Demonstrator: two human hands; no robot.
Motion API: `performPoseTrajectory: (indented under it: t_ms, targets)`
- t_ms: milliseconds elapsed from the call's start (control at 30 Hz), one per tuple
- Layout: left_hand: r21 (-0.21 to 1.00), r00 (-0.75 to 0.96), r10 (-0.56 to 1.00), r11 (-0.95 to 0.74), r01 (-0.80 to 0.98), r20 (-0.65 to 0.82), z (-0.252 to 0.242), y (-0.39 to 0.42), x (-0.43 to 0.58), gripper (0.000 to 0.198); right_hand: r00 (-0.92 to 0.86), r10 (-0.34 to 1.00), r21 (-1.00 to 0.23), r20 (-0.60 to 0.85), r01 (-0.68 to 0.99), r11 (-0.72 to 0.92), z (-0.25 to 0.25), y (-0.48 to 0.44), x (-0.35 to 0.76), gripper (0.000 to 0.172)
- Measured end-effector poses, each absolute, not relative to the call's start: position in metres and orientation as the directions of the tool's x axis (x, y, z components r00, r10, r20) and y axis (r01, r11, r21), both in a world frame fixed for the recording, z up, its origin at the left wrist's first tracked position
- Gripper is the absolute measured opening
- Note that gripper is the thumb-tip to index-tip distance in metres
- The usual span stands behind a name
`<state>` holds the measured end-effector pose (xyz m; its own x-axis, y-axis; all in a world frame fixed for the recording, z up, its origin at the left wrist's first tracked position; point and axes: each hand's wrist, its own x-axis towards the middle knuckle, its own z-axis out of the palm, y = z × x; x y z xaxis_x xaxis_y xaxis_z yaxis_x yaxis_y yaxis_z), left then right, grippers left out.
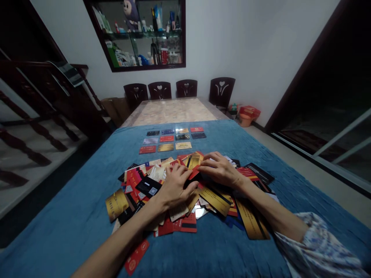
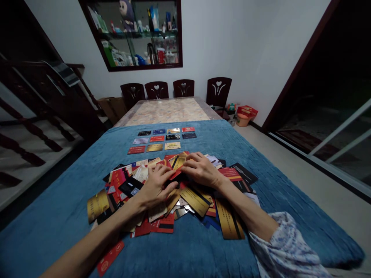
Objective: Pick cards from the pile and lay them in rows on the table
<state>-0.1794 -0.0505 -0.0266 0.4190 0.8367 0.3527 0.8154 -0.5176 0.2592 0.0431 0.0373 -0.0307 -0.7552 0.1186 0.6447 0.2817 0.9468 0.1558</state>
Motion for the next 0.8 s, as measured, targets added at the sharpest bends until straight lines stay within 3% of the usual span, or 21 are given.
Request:
performPoseTrajectory:
  t_ms: [567, 800]
  targets:
    - [0.478, 0.262, 0.867, -0.461, 0.748, 0.425, -0.031, -0.04, -0.19, 0.029, -0.634, 0.329, -0.111, 0.7, 0.358, 0.927, -0.049, 0.043, 0.039, 0.027]
    - [0.487, 0.216, 0.857, -0.455, 0.745, 0.468, -0.036, -0.036, -0.195, 0.034, -0.618, 0.393, -0.153, 0.68, 0.405, 0.901, -0.045, 0.036, 0.037, 0.028]
